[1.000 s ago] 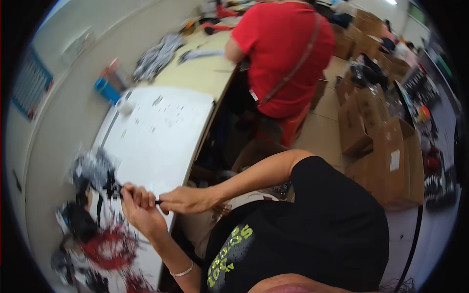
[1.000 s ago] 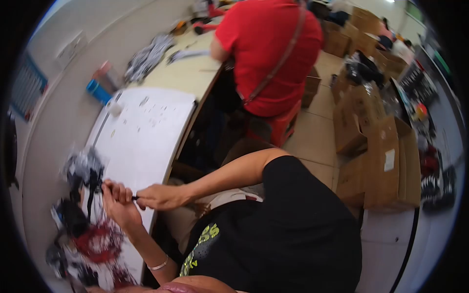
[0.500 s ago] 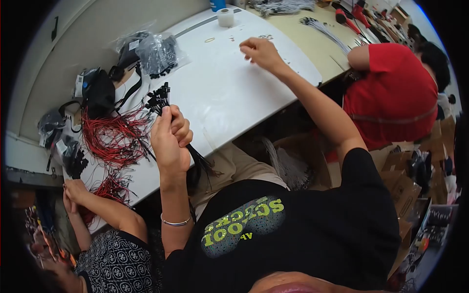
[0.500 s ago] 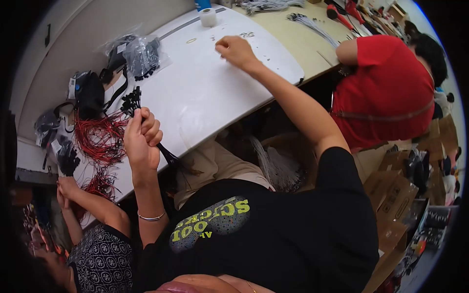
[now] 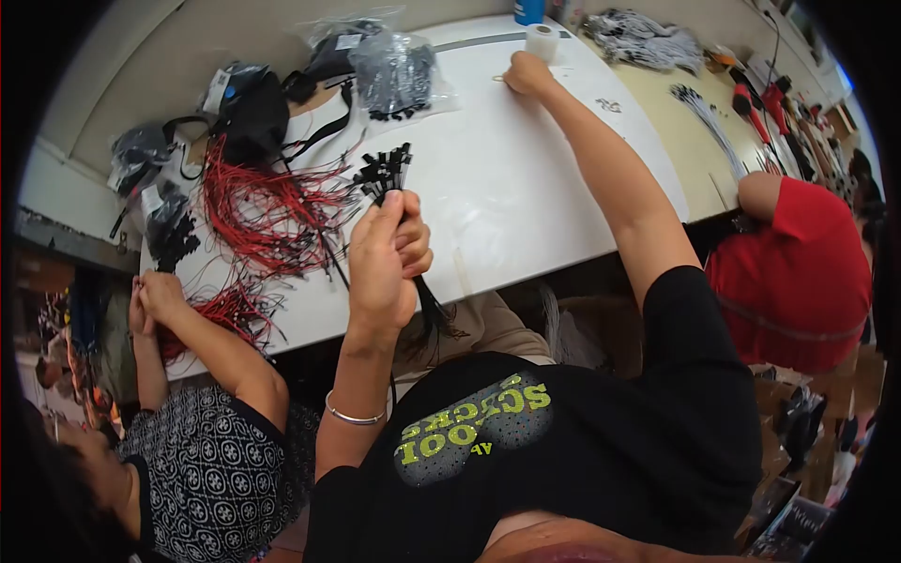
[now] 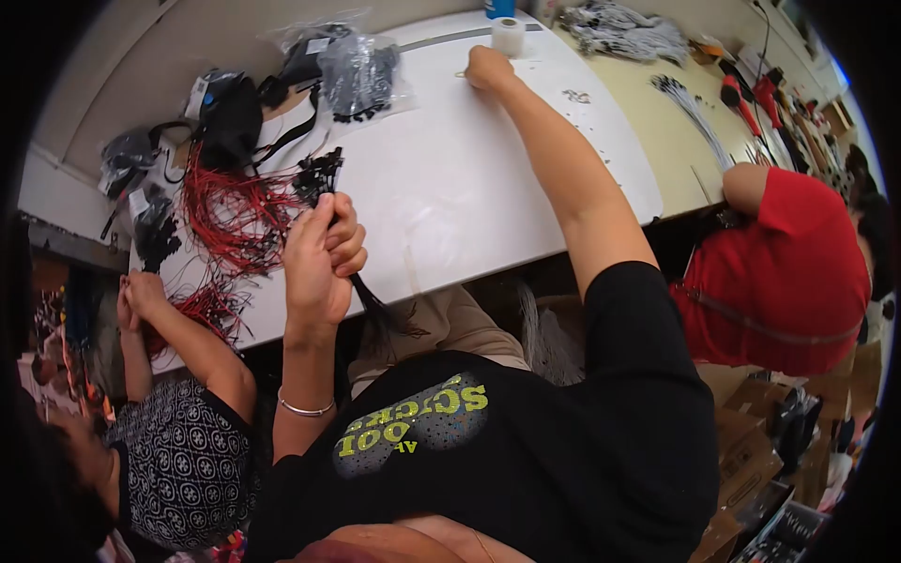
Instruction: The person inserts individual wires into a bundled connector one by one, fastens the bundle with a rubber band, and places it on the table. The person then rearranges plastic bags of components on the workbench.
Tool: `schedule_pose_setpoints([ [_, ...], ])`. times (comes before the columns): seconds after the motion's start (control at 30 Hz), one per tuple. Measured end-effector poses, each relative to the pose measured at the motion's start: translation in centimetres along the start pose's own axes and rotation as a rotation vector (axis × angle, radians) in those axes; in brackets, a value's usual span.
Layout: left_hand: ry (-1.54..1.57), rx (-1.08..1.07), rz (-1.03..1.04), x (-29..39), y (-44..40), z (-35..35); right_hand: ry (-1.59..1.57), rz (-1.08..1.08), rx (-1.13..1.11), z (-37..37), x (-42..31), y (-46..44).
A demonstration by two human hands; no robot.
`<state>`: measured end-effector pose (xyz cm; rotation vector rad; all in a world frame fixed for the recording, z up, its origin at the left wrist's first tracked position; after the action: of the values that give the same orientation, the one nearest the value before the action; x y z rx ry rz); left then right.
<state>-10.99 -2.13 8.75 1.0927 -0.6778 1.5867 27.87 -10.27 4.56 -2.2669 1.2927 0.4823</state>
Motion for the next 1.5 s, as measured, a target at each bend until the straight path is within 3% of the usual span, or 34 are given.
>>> schedule_pose_setpoints([
  [0.1,0.010,0.036,0.007,-0.4,-0.1,-0.5,0.036,-0.108,-0.049,0.2,-0.4,0.6],
  [0.17,0.022,0.054,0.008,-0.6,-0.2,-1.1,-0.233,-0.055,-0.111,-0.9,-2.0,3.3],
  [0.23,-0.008,0.076,0.037,-0.2,-0.4,-1.9,-0.767,-0.051,-0.139,-2.9,-5.6,8.2],
  [0.4,-0.110,0.097,0.104,0.3,-0.3,-2.1,-1.143,-0.231,-0.308,-6.0,-15.7,20.1],
  [0.53,-0.122,0.092,0.172,0.9,0.9,-1.4,-1.216,-0.339,-0.368,-6.7,-19.6,26.1],
  [0.67,-0.207,0.105,0.239,1.3,2.7,-0.9,-1.239,-0.420,-0.243,-7.8,-20.4,28.9],
  [0.83,-0.356,0.074,0.251,1.4,4.1,0.3,-1.039,-0.197,-0.425,-6.3,-19.1,30.9],
  [0.93,-0.416,0.065,0.264,1.9,3.6,1.0,-1.009,-0.252,-0.401,-7.1,-18.6,30.7],
  [1.0,-0.360,-0.103,0.250,1.9,2.6,2.1,-1.407,-0.223,-0.303,-7.7,-17.0,29.1],
  [1.03,-0.360,-0.087,0.252,2.0,2.5,1.9,-1.410,-0.227,-0.319,-7.4,-17.2,28.9],
  [1.17,-0.279,-0.122,0.211,0.9,1.4,2.6,-2.336,-0.184,-0.466,-8.0,-17.3,28.2],
  [1.37,-0.204,-0.141,0.232,0.7,1.1,1.6,-2.331,-0.381,-0.802,-6.6,-18.8,28.6],
  [1.5,-0.251,-0.037,0.295,1.1,1.3,0.8,-1.737,-0.294,-0.237,-7.5,-19.4,29.3],
])
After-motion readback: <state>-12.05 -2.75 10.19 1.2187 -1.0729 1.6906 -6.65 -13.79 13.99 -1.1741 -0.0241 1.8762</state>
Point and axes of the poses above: each hand's wrist, its own y-axis away from the middle knuckle, its own z-axis out of the palm, x = y × z, the point moved 9 cm from there along -y, towards the middle knuckle, and after that the axes turned 14 degrees about -y, right-handed, at the moved point
